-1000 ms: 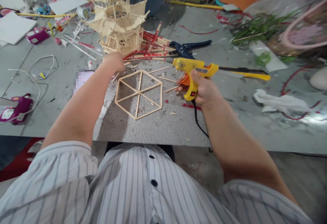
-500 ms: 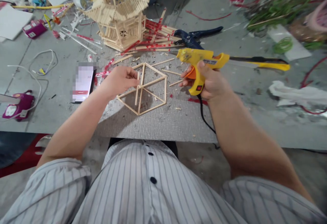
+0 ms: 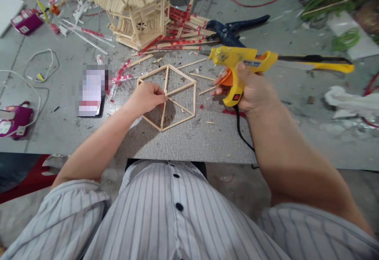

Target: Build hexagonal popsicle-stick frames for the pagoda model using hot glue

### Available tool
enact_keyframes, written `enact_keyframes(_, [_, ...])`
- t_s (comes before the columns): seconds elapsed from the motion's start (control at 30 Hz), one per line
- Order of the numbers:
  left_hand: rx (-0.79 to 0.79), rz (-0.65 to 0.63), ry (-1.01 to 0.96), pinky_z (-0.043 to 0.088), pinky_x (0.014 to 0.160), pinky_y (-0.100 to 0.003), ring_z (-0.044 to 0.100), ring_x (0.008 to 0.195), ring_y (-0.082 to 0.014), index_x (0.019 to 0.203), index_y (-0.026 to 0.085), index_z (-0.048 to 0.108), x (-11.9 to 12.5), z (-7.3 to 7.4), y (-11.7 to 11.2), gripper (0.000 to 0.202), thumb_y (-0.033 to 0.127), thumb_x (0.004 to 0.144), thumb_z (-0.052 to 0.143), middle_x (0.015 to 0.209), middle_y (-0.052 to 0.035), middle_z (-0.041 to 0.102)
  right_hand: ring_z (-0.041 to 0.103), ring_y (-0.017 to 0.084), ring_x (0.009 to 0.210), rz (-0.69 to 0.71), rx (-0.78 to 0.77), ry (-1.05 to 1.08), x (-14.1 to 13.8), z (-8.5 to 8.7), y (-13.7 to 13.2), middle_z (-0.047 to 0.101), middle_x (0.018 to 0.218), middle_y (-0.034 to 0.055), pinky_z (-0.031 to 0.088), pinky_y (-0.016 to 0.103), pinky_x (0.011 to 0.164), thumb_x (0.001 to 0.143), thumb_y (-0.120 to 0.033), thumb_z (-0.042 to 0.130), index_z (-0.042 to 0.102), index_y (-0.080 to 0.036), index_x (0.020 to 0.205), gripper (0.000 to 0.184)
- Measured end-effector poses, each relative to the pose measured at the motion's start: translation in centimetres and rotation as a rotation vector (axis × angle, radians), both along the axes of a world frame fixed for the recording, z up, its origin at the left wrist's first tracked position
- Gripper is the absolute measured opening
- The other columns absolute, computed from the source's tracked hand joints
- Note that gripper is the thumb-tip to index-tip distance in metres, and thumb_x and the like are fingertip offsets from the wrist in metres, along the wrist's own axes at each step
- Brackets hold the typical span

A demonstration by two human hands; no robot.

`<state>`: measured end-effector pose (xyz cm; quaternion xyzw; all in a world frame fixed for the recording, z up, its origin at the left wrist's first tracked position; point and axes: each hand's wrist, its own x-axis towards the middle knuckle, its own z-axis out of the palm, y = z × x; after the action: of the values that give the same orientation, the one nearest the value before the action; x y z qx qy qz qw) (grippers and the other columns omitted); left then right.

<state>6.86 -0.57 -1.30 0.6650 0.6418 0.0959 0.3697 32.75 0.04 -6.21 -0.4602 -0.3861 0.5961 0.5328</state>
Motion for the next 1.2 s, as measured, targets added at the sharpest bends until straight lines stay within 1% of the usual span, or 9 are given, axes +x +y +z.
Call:
enact_keyframes(0.1, [-0.018, -0.012, 0.009, 0.034, 0.054, -0.029, 0.043, 0.052, -0.0095, 0.062, 0.018, 0.066, 0.05, -0.02, -0.07, 0.019, 0.03, 0.077, 0.064, 0.061, -0.0019, 0.062, 0.058, 0.011, 0.045, -0.004, -0.014, 0.013, -0.11, 0.16, -0.12, 0.069, 0.064, 0.0011, 0.057, 0.028, 0.047, 0.04, -0.067, 0.088, 0.065, -0.018, 0.066, 0.061])
enact_keyframes(0.23, [-0.05, -0.046, 0.009, 0.035, 0.053, -0.028, 0.046, 0.052, -0.0095, 0.063, 0.019, 0.067, -0.01, -0.24, -0.18, 0.017, 0.027, 0.077, 0.061, 0.064, -0.0023, 0.068, 0.058, 0.011, 0.044, -0.011, -0.021, 0.026, -0.18, 0.28, -0.22, 0.069, 0.064, 0.002, 0.056, 0.028, 0.046, 0.039, -0.066, 0.089, 0.066, -0.017, 0.067, 0.061])
enact_keyframes(0.43, [-0.06, -0.07, 0.008, 0.034, 0.052, -0.028, 0.049, 0.052, -0.0105, 0.062, 0.018, 0.069, -0.21, -0.45, -0.24, 0.018, 0.025, 0.076, 0.06, 0.062, -0.0027, 0.067, 0.059, 0.012, 0.046, 0.012, -0.029, 0.019, -0.02, -0.02, -0.16, 0.069, 0.065, 0.0017, 0.057, 0.029, 0.048, 0.042, -0.066, 0.089, 0.066, -0.019, 0.067, 0.058])
enact_keyframes(0.53, [-0.077, -0.101, 0.013, 0.033, 0.051, -0.028, 0.047, 0.05, -0.0101, 0.059, 0.017, 0.068, -0.24, -0.22, -0.27, 0.021, 0.024, 0.077, 0.058, 0.061, -0.0035, 0.067, 0.058, 0.012, 0.046, 0.033, -0.039, 0.023, -0.04, -0.07, -0.12, 0.07, 0.065, 0.0015, 0.058, 0.03, 0.051, 0.041, -0.066, 0.089, 0.067, -0.02, 0.067, 0.057])
enact_keyframes(0.63, [-0.085, -0.121, 0.033, 0.034, 0.051, -0.028, 0.046, 0.048, -0.0097, 0.057, 0.017, 0.066, -0.22, 0.03, -0.31, 0.025, 0.025, 0.078, 0.058, 0.058, -0.0034, 0.066, 0.058, 0.011, 0.045, 0.035, -0.043, 0.036, -0.16, 0.01, -0.15, 0.069, 0.063, 0.001, 0.058, 0.029, 0.051, 0.04, -0.065, 0.089, 0.066, -0.02, 0.066, 0.057])
enact_keyframes(0.77, [-0.069, -0.14, 0.079, 0.037, 0.052, -0.027, 0.046, 0.046, -0.0095, 0.055, 0.018, 0.062, -0.15, 0.16, -0.31, 0.025, 0.024, 0.079, 0.058, 0.052, -0.0008, 0.062, 0.059, 0.011, 0.046, 0.033, -0.045, 0.041, -0.19, 0.07, -0.17, 0.07, 0.065, 0.0017, 0.057, 0.029, 0.05, 0.042, -0.063, 0.09, 0.066, -0.019, 0.068, 0.056])
enact_keyframes(0.87, [-0.046, -0.153, 0.131, 0.038, 0.053, -0.027, 0.049, 0.046, -0.0101, 0.057, 0.018, 0.062, -0.02, 0.12, -0.25, 0.022, 0.024, 0.078, 0.058, 0.05, 0.0006, 0.06, 0.058, 0.011, 0.046, 0.034, -0.048, 0.04, -0.14, 0.05, -0.15, 0.069, 0.065, 0.0019, 0.057, 0.03, 0.05, 0.041, -0.064, 0.09, 0.066, -0.019, 0.067, 0.057])
enact_keyframes(1.07, [0.029, -0.245, 0.227, 0.035, 0.054, -0.027, 0.048, 0.048, -0.0105, 0.054, 0.018, 0.058, 0.06, -0.26, -0.05, 0.024, 0.026, 0.077, 0.056, 0.05, 0.0005, 0.058, 0.059, 0.011, 0.045, 0.038, -0.043, 0.048, -0.22, 0.12, -0.21, 0.069, 0.063, 0.0017, 0.057, 0.029, 0.051, 0.042, -0.063, 0.09, 0.066, -0.018, 0.067, 0.057])
enact_keyframes(1.2, [0.05, -0.269, 0.257, 0.033, 0.055, -0.028, 0.048, 0.049, -0.0107, 0.057, 0.017, 0.059, 0.06, -0.57, -0.03, 0.023, 0.026, 0.078, 0.055, 0.051, 0.0, 0.059, 0.058, 0.012, 0.046, 0.053, -0.04, 0.046, -0.19, -0.01, -0.18, 0.069, 0.064, 0.0016, 0.057, 0.03, 0.051, 0.043, -0.063, 0.09, 0.066, -0.019, 0.067, 0.055])
